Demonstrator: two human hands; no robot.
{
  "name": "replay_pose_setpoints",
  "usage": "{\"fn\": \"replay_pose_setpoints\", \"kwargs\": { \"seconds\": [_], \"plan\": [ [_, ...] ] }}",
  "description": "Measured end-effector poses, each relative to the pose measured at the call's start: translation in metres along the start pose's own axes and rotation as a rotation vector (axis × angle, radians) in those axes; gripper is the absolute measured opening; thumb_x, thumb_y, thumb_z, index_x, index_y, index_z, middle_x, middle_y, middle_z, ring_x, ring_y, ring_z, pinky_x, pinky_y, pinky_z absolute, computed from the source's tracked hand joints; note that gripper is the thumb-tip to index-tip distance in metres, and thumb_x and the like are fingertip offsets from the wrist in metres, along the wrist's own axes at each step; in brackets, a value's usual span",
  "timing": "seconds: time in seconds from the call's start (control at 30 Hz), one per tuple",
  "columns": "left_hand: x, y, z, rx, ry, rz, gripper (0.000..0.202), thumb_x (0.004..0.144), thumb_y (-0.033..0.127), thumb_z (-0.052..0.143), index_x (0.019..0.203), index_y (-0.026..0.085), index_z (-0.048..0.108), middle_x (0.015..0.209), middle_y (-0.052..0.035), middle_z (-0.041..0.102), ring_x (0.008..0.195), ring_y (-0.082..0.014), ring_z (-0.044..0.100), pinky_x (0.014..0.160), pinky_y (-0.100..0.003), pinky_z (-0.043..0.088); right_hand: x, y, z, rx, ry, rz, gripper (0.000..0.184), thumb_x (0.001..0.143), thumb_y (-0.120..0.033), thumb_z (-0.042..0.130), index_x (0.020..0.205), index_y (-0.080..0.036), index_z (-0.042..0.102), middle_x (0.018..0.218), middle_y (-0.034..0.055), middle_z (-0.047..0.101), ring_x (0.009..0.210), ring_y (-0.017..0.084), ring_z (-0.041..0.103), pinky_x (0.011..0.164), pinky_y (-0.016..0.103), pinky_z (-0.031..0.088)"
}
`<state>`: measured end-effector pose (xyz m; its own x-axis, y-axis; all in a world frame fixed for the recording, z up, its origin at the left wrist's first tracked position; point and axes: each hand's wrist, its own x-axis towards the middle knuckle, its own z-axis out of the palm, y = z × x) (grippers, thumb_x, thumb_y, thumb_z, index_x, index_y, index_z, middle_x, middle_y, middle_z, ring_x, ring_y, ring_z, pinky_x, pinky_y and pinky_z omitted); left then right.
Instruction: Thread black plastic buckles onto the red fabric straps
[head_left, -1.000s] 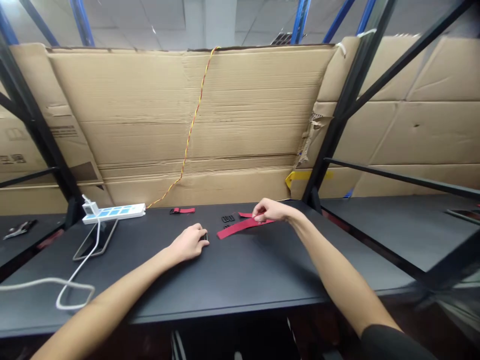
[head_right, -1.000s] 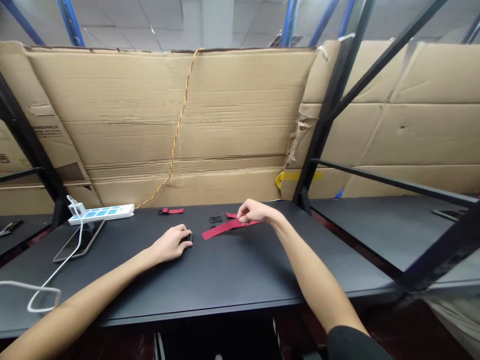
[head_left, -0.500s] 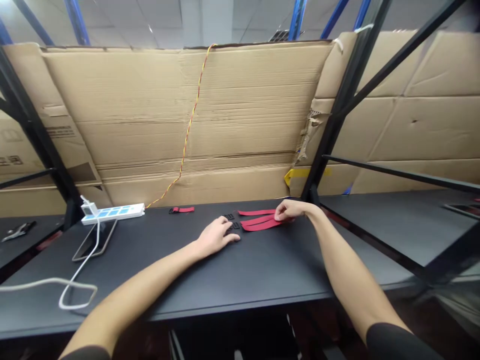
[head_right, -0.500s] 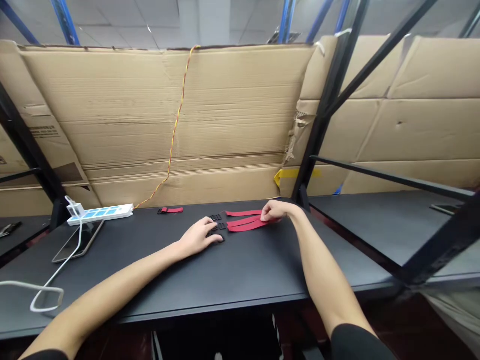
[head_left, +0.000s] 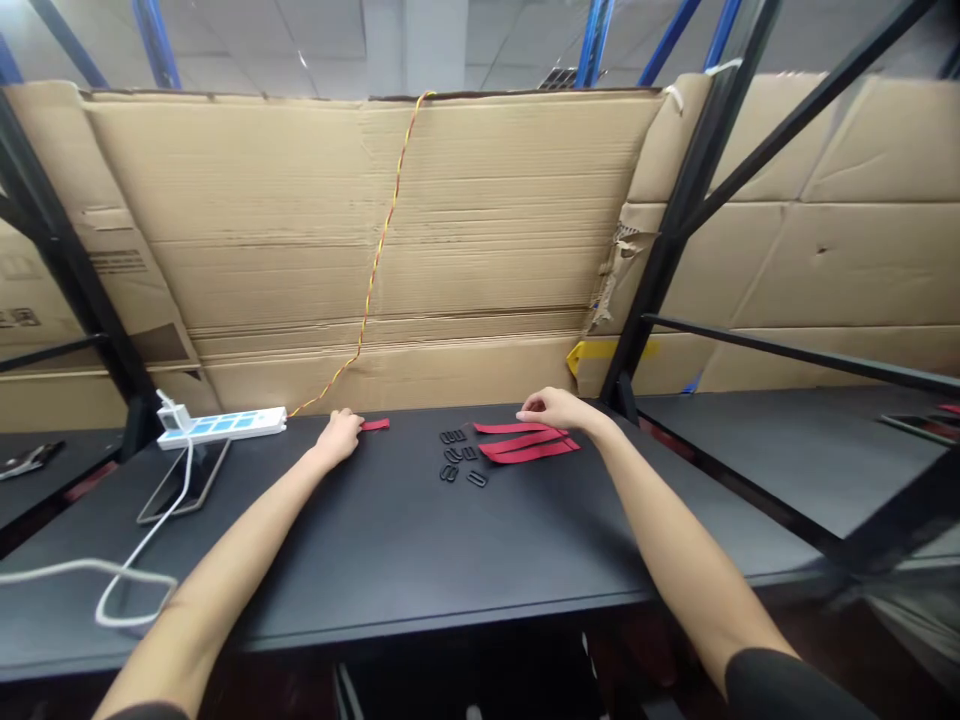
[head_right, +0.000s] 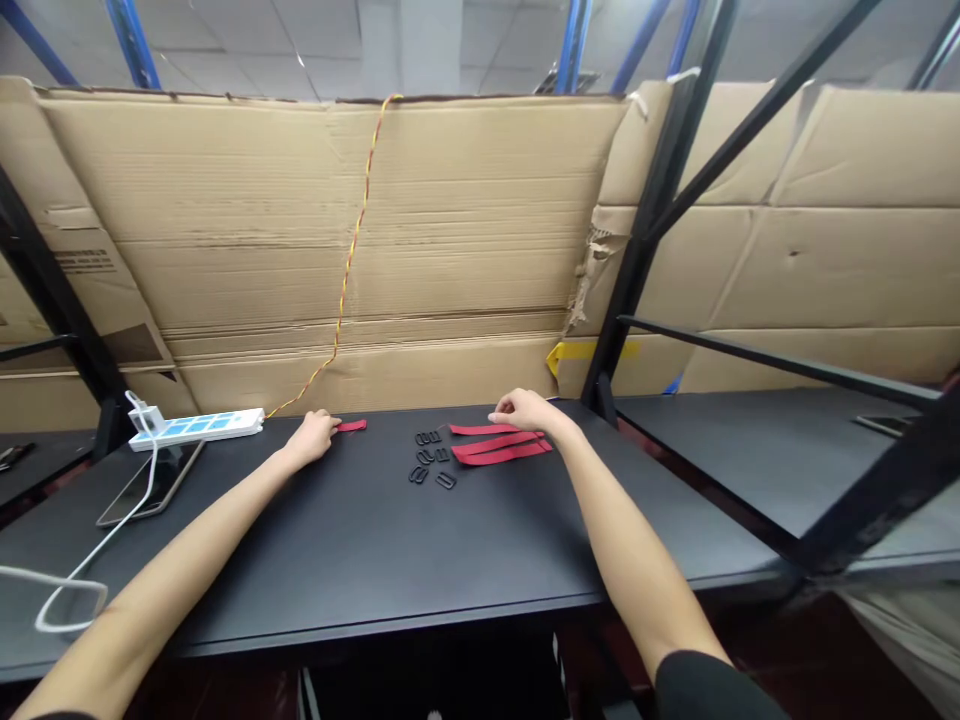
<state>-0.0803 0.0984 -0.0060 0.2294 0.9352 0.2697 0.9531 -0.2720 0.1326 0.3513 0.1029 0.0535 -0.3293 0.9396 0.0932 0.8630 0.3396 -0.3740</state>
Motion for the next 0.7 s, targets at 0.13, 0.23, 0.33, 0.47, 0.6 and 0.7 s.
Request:
{"fn": "replay_pose_setpoints", "kwargs": {
  "seconds": [0.13,0.23,0.33,0.47,0.6,0.7],
  "plan": [
    [-0.009,0.003,-0.005,-0.006,-0.028,0.032,0.029,0.088,0.024,0.045,0.099,0.014,0.069,0.092,-0.0127,0.059,0.089,-0.0241,0.055,0.082,-0.033,0.043,-0.005,-0.037,0.006,0.023,-0.043,-0.130,0.035,0.079,-0.044,0.056,0.085,-0.014,0.073,0.084,0.0082,0.073,0.077,0.021,0.065,0.069,0.027,0.045],
    [-0.020,0.008,-0.007,-0.042,-0.034,0.070,0.029,0.088,0.029,0.047,0.102,0.015,0.068,0.088,-0.0109,0.058,0.088,-0.0246,0.056,0.079,-0.032,0.044,-0.009,-0.065,0.013,0.057,-0.066,-0.235,0.035,0.080,-0.045,0.055,0.086,-0.015,0.073,0.084,0.0077,0.073,0.075,0.021,0.064,0.068,0.027,0.044],
    [-0.031,0.018,-0.010,-0.106,-0.009,0.143,0.026,0.087,0.028,0.047,0.100,0.018,0.067,0.088,-0.0097,0.059,0.088,-0.0237,0.056,0.078,-0.032,0.044,-0.013,-0.090,0.022,0.084,-0.076,-0.306,0.030,0.080,-0.040,0.056,0.086,-0.015,0.072,0.083,0.0064,0.073,0.073,0.019,0.064,0.067,0.026,0.043],
    [-0.046,0.041,-0.016,-0.230,0.015,0.220,0.022,0.083,0.023,0.051,0.098,0.020,0.067,0.085,-0.0060,0.063,0.082,-0.0204,0.057,0.077,-0.031,0.044,-0.017,-0.114,0.038,0.112,-0.111,-0.366,0.026,0.080,-0.037,0.058,0.084,-0.016,0.072,0.079,0.0043,0.072,0.069,0.017,0.062,0.064,0.025,0.042],
    [-0.059,0.067,-0.023,-0.393,-0.001,0.212,0.020,0.076,0.022,0.056,0.092,0.019,0.067,0.084,-0.0020,0.066,0.075,-0.0166,0.056,0.072,-0.027,0.043,-0.019,-0.131,0.060,0.157,-0.091,-0.452,0.026,0.083,-0.036,0.056,0.090,-0.016,0.071,0.080,0.0041,0.071,0.070,0.016,0.062,0.065,0.025,0.043],
    [-0.065,0.081,-0.027,-0.502,-0.019,0.144,0.022,0.071,0.028,0.063,0.090,0.018,0.066,0.071,0.0017,0.061,0.066,-0.0141,0.052,0.064,-0.025,0.041,-0.020,-0.139,0.078,0.172,0.002,-0.534,0.029,0.085,-0.037,0.056,0.103,-0.017,0.067,0.094,0.0070,0.070,0.082,0.019,0.063,0.073,0.028,0.045]
  ]
}}
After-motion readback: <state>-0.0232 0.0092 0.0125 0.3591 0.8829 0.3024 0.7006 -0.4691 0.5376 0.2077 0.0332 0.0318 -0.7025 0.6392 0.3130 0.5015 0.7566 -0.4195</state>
